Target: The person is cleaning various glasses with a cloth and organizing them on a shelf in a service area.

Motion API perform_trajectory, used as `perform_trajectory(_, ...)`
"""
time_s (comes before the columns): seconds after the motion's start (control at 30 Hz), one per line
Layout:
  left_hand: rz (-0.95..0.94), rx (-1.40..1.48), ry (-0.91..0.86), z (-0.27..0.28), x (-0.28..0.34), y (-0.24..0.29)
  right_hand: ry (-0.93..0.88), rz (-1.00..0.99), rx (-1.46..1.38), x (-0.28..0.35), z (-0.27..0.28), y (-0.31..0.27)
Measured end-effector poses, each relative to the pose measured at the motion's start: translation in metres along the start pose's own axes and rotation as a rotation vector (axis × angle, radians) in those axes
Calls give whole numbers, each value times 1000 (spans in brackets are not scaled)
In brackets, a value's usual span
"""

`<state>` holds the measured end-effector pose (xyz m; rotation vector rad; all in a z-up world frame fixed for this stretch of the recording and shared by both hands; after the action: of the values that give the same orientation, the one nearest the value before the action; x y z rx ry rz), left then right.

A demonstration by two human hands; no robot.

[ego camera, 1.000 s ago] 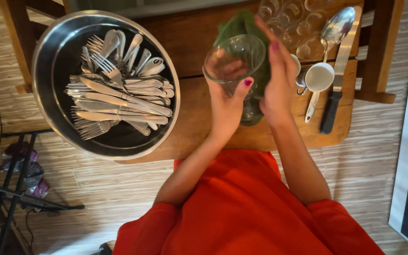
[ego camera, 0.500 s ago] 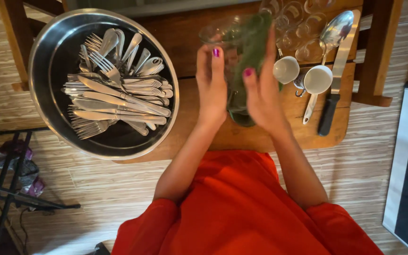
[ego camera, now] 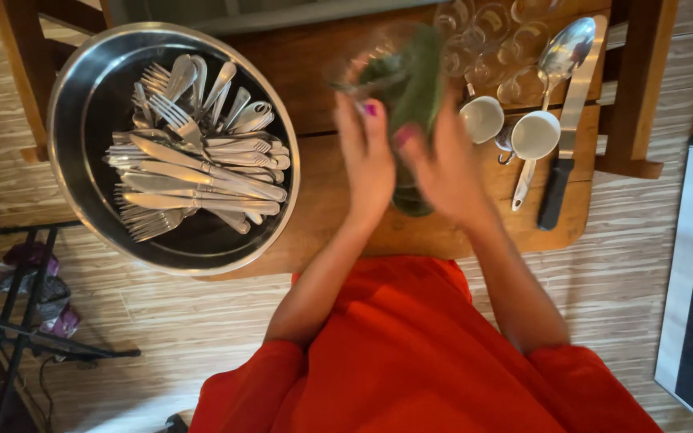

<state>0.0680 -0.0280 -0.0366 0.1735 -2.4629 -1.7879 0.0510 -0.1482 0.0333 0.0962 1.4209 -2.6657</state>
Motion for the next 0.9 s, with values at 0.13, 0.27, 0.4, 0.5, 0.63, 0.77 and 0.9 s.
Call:
perform_trajectory(0.13, 2, -274, 65, 4, -6, 16, 6, -42, 90, 17, -8, 12)
perform_trajectory(0.27, -129, -315, 38, 5, -8, 11, 32, -74, -145, 19, -14, 23)
perform_trajectory(0.4, -77, -346, 18, 16, -14, 11, -100, 11, -265, 16, -16, 19)
perform_trajectory(0.5, -67, -344, 10, 16, -19, 10, -48, 53, -271, 12, -9, 9)
perform_trajectory(0.63, -162, -170, 28, -2, -13, 23, 253, -26, -43, 25, -15, 21)
perform_trajectory(0.77, -215, -293, 7, -14, 4, 51, 458, -92, -132, 27, -9, 39)
perform_trajectory(0.9, -137, -407, 67, -3, 5, 37, 492, -137, -310, 16, -6, 38)
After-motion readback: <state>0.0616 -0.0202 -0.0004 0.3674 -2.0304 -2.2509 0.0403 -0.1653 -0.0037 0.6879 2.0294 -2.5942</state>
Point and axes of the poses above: each hand's wrist, its own x-axis away from the middle knuckle, its own z-axis out of the back of the hand, y = z × x, the point moved 7 cm from there along -x, towards the middle knuckle, and after that the axes turned 6 degrees about x, right-handed, at the moved point
